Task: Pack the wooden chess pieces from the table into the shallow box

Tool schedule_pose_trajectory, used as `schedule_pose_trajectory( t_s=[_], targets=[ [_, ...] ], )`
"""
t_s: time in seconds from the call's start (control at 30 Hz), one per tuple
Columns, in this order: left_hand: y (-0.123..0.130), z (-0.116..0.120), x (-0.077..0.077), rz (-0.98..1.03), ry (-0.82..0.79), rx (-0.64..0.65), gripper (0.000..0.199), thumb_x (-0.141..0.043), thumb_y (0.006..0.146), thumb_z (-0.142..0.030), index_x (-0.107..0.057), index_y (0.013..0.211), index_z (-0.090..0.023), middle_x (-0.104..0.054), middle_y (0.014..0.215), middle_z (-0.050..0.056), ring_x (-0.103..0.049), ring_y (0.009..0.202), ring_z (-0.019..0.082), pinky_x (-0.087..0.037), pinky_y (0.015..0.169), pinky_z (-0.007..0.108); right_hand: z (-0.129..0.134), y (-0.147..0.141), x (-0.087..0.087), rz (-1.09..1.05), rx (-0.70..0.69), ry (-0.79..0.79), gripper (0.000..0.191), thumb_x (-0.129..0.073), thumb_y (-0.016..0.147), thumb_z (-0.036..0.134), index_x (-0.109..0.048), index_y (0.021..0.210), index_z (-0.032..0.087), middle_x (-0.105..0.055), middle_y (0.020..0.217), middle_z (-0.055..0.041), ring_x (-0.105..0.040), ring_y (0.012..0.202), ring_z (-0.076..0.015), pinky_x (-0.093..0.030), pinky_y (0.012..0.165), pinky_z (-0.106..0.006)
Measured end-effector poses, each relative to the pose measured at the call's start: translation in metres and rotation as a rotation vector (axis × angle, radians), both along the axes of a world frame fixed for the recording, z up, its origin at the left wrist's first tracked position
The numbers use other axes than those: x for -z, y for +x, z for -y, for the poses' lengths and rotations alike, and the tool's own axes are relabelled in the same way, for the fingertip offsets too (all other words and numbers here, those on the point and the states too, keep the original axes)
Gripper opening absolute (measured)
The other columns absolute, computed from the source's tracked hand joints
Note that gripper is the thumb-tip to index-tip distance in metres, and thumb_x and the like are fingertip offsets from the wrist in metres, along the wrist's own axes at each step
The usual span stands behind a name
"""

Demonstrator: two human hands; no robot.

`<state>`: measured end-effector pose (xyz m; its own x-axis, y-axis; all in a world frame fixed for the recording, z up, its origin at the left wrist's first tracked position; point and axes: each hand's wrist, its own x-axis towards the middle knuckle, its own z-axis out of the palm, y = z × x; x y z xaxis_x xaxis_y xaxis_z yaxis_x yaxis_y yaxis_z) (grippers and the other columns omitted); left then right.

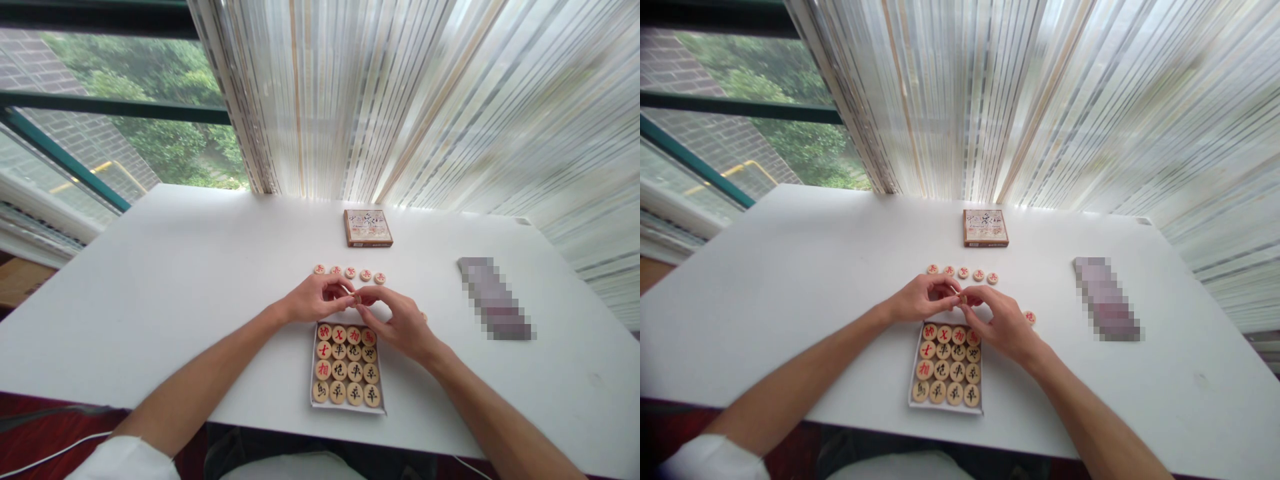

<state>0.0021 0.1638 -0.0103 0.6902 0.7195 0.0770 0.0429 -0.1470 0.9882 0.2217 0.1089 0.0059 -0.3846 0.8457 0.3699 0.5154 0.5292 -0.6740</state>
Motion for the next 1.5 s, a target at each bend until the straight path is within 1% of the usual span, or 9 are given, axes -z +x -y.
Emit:
schedule_pose_trajectory(
  t_s=[0.4, 0.57, 0.7, 0.8, 0.87, 0.97, 1.1, 1.27, 1.5],
  targets=[
    [0.002, 0.0, -0.006, -0.035, 0.043, -0.006, 0.034, -0.07, 0.089, -0.04, -0.068, 0.109, -0.012, -0.074, 0.099, 0.011, -0.072, 0.091, 0.02, -0.057, 0.08, 0.03, -0.001, 0.0, -0.001, -0.074, -0.061, 0.053, 0.017, -0.055, 0.097, 0.018, -0.064, 0.11, 0.025, -0.067, 0.1, -0.0064, -0.066, 0.09, -0.0197, -0.057, 0.08, -0.035],
    [0.001, 0.002, -0.017, -0.103, 0.056, 0.036, 0.034, -0.067, 0.092, -0.042, -0.068, 0.108, -0.012, -0.074, 0.103, 0.012, -0.071, 0.096, 0.02, -0.056, 0.085, 0.032, -0.004, 0.008, -0.004, -0.116, -0.001, 0.114, 0.026, -0.052, 0.098, 0.016, -0.063, 0.119, 0.027, -0.061, 0.105, -0.0074, -0.065, 0.092, -0.0197, -0.057, 0.082, -0.036],
    [-0.003, 0.021, -0.032, -0.287, 0.138, 0.064, 0.038, -0.071, 0.087, -0.044, -0.07, 0.113, -0.016, -0.073, 0.109, 0.01, -0.069, 0.096, 0.02, -0.056, 0.087, 0.034, -0.009, 0.015, -0.004, -0.163, 0.079, 0.158, 0.026, -0.051, 0.098, 0.015, -0.065, 0.117, 0.026, -0.059, 0.104, -0.0079, -0.065, 0.092, -0.0205, -0.058, 0.082, -0.036],
    [-0.005, 0.042, -0.04, -0.392, 0.257, -0.026, 0.043, -0.077, 0.08, -0.041, -0.07, 0.117, -0.02, -0.07, 0.114, 0.009, -0.066, 0.104, 0.024, -0.053, 0.094, 0.037, -0.012, 0.017, -0.002, -0.19, 0.109, 0.171, 0.022, -0.051, 0.098, 0.016, -0.066, 0.111, 0.025, -0.06, 0.102, -0.0081, -0.065, 0.092, -0.0211, -0.058, 0.08, -0.036],
    [-0.004, 0.054, -0.043, -0.411, 0.249, -0.067, 0.045, -0.08, 0.076, -0.039, -0.07, 0.117, -0.022, -0.07, 0.114, 0.008, -0.065, 0.106, 0.024, -0.053, 0.094, 0.036, -0.014, 0.017, -0.001, -0.201, 0.11, 0.171, 0.019, -0.052, 0.099, 0.018, -0.067, 0.108, 0.025, -0.06, 0.101, -0.0082, -0.065, 0.091, -0.0211, -0.059, 0.08, -0.036],
    [0.001, 0.06, -0.045, -0.46, 0.281, -0.102, 0.04, -0.081, 0.073, -0.032, -0.072, 0.111, -0.023, -0.072, 0.108, 0.006, -0.064, 0.101, 0.024, -0.051, 0.095, 0.036, -0.016, 0.017, -0.008, -0.227, 0.112, 0.152, 0.016, -0.053, 0.099, 0.022, -0.068, 0.105, 0.023, -0.061, 0.101, -0.0087, -0.065, 0.089, -0.0211, -0.06, 0.078, -0.037],
    [0.006, 0.057, -0.043, -0.471, 0.312, -0.106, 0.032, -0.08, 0.073, -0.028, -0.074, 0.104, -0.023, -0.074, 0.103, 0.004, -0.065, 0.097, 0.023, -0.048, 0.097, 0.037, -0.014, 0.024, -0.03, -0.263, 0.126, 0.111, 0.015, -0.055, 0.1, 0.026, -0.069, 0.104, 0.023, -0.063, 0.105, -0.0098, -0.067, 0.091, -0.0222, -0.062, 0.079, -0.038],
    [0.005, 0.055, -0.034, -0.414, 0.333, -0.104, 0.025, -0.079, 0.077, -0.028, -0.074, 0.101, -0.022, -0.075, 0.103, 0.003, -0.065, 0.099, 0.023, -0.045, 0.102, 0.038, 0.015, 0.04, -0.047, -0.279, 0.163, 0.005, 0.015, -0.058, 0.098, 0.031, -0.069, 0.107, 0.026, -0.064, 0.108, -0.0108, -0.068, 0.095, -0.0243, -0.064, 0.081, -0.039],
    [-0.01, 0.065, -0.035, -0.393, 0.294, -0.192, 0.031, -0.07, 0.087, -0.036, -0.068, 0.117, -0.025, -0.07, 0.117, 0.006, -0.063, 0.109, 0.025, -0.05, 0.101, 0.039, 0.092, 0.028, -0.012, -0.399, 0.254, -0.191, 0.011, -0.062, 0.096, 0.029, -0.069, 0.104, 0.027, -0.067, 0.102, -0.0088, -0.069, 0.102, -0.0251, -0.063, 0.09, -0.035]
  ],
)
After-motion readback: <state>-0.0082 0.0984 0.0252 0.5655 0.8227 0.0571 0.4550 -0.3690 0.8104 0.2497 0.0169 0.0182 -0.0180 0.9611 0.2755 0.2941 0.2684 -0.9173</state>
